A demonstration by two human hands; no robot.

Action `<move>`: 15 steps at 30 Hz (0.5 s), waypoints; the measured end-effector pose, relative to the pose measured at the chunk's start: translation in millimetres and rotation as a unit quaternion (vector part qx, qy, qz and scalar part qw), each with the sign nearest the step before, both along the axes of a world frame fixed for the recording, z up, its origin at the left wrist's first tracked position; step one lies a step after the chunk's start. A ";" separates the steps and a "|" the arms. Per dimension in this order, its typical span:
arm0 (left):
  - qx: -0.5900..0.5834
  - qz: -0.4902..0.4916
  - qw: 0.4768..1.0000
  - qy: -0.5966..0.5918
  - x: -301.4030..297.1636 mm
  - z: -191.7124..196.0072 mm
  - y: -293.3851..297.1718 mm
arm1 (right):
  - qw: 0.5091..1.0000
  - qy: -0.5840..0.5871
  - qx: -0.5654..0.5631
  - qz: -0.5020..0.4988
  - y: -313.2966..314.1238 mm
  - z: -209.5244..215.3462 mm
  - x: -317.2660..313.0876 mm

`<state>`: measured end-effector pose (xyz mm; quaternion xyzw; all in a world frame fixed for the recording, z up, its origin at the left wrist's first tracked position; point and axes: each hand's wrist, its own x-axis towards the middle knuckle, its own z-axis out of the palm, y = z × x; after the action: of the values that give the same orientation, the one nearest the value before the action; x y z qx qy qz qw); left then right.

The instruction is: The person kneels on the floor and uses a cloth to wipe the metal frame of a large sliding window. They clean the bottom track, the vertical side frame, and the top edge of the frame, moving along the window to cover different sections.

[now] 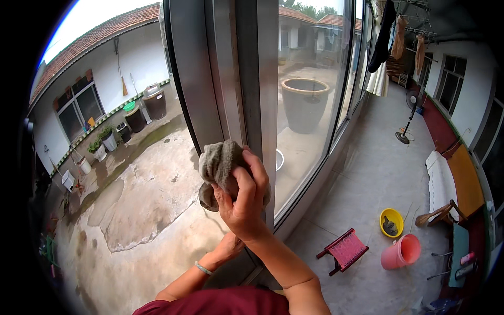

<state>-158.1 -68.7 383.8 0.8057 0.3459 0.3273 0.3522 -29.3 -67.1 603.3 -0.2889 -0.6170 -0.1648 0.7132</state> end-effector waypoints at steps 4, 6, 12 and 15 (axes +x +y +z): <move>-0.027 -0.023 0.999 0.011 -12.3 6.9 -0.8 | 0.977 -0.037 0.098 -0.186 29.5 24.3 -31.7; -0.005 -0.025 0.999 0.028 -19.6 5.9 -5.4 | 0.977 -0.020 0.091 -0.193 30.6 26.0 -46.7; -0.028 -0.014 0.999 0.007 -16.2 -12.8 -1.6 | 0.993 -0.052 -0.058 -0.087 21.8 -15.4 -62.0; -0.013 -0.009 0.999 -0.046 -10.9 -23.9 2.3 | 0.995 0.001 -0.098 -0.004 17.3 -22.8 -59.6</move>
<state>-169.0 -66.4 359.9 0.7881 0.3260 0.3565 0.3815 -88.9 -49.9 580.5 -0.3600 -0.6282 -0.1062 0.6816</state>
